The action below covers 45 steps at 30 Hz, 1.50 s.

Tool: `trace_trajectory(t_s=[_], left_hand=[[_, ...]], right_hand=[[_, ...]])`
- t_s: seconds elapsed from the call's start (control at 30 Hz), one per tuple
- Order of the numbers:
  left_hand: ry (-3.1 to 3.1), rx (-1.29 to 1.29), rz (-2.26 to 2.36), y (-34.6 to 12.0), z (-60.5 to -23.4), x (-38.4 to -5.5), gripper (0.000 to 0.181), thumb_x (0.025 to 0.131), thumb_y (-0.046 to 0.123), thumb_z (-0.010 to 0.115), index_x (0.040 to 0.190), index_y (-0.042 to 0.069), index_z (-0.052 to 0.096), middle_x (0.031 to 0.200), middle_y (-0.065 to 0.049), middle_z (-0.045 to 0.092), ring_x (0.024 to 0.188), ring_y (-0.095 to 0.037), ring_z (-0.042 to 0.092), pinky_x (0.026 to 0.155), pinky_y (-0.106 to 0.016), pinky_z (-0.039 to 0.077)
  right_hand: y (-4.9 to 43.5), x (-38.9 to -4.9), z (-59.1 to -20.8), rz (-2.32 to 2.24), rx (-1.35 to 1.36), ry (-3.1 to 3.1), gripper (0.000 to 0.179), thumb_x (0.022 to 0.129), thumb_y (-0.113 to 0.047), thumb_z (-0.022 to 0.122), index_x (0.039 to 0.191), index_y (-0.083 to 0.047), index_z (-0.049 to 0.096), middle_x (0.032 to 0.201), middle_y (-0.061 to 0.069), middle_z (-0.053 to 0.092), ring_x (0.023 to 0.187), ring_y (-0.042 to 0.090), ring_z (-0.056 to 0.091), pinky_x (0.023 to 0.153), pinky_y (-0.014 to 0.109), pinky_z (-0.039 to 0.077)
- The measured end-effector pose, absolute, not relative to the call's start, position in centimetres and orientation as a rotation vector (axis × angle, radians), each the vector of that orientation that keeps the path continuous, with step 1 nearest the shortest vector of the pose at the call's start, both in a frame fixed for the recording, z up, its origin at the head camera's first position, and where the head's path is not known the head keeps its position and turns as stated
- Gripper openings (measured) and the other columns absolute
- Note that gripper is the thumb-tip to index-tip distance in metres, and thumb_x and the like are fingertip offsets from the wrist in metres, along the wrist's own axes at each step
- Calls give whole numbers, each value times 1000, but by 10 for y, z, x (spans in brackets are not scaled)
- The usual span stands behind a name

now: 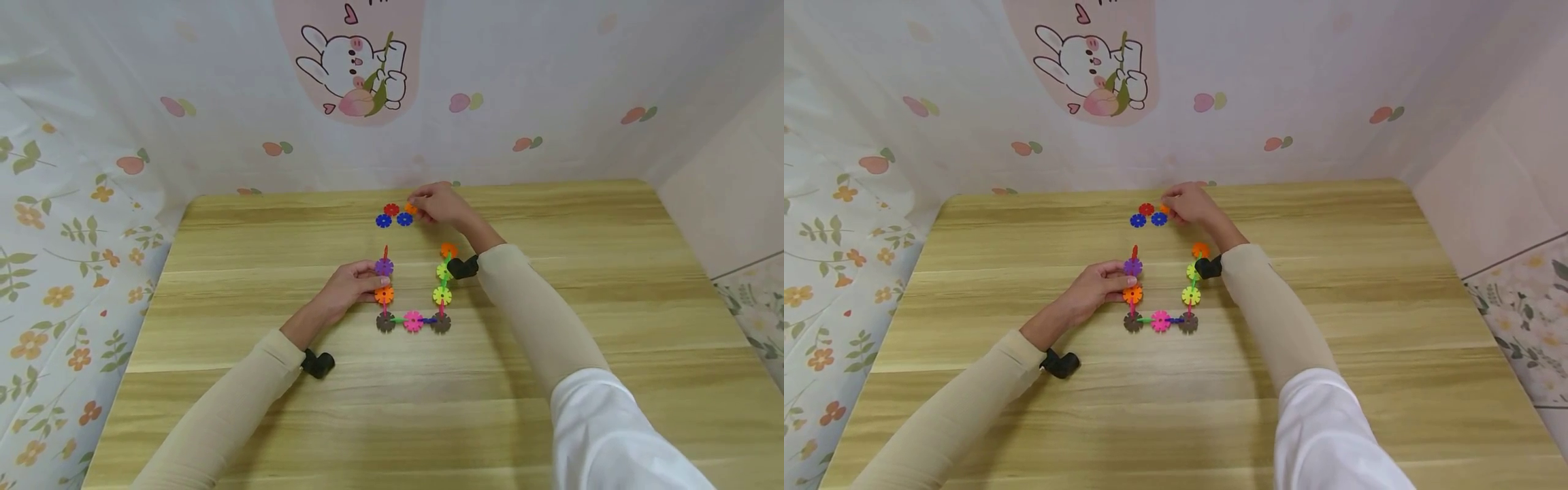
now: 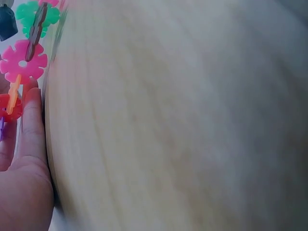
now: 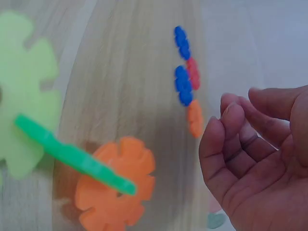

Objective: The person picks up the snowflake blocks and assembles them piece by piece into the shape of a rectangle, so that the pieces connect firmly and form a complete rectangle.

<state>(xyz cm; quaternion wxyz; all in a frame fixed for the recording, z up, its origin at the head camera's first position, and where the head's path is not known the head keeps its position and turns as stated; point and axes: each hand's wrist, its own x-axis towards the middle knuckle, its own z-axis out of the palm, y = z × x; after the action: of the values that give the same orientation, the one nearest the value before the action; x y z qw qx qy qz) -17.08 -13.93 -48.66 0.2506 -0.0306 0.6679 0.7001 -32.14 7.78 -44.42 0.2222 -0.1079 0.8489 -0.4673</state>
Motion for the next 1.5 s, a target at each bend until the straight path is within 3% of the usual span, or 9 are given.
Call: trace_trajectory(t_s=[0.23,0.53,0.9,1.3,1.5], left_hand=[[1802,-83,1937,-139,-488,-172,31,92,5,66,122,1,56,108,-15,68,84,-17,68,74,-31,59],[1811,-95,1938,-138,-490,-172,31,91,4,66,120,2,54,96,-6,69,81,-17,69,71,-31,60],[1815,-84,1929,-139,-490,-172,27,91,3,67,115,1,54,94,-6,71,81,-17,70,72,-33,60],[1814,-93,1914,-139,-489,-172,27,92,4,66,116,0,53,95,-7,71,82,-17,70,74,-33,60],[1821,-85,1917,-138,-489,-172,28,92,5,66,116,1,53,94,-6,72,81,-17,70,73,-33,60]], right_hand=[[77,-330,-456,-1221,-284,2360,34,103,-19,46,134,-8,56,81,12,62,58,17,51,58,28,50],[75,-333,-464,-1086,-311,2429,38,100,-16,52,138,-10,52,72,8,59,52,15,48,53,26,45],[73,-338,-471,-952,-293,2517,24,96,-16,61,114,-2,54,71,6,57,50,13,49,53,23,47],[77,-339,-468,-932,-217,2494,24,94,-20,66,105,-1,56,67,4,53,48,13,45,50,24,43],[80,-339,-468,-968,-212,2479,22,93,-22,67,84,-5,57,61,2,50,47,13,41,47,25,41]])
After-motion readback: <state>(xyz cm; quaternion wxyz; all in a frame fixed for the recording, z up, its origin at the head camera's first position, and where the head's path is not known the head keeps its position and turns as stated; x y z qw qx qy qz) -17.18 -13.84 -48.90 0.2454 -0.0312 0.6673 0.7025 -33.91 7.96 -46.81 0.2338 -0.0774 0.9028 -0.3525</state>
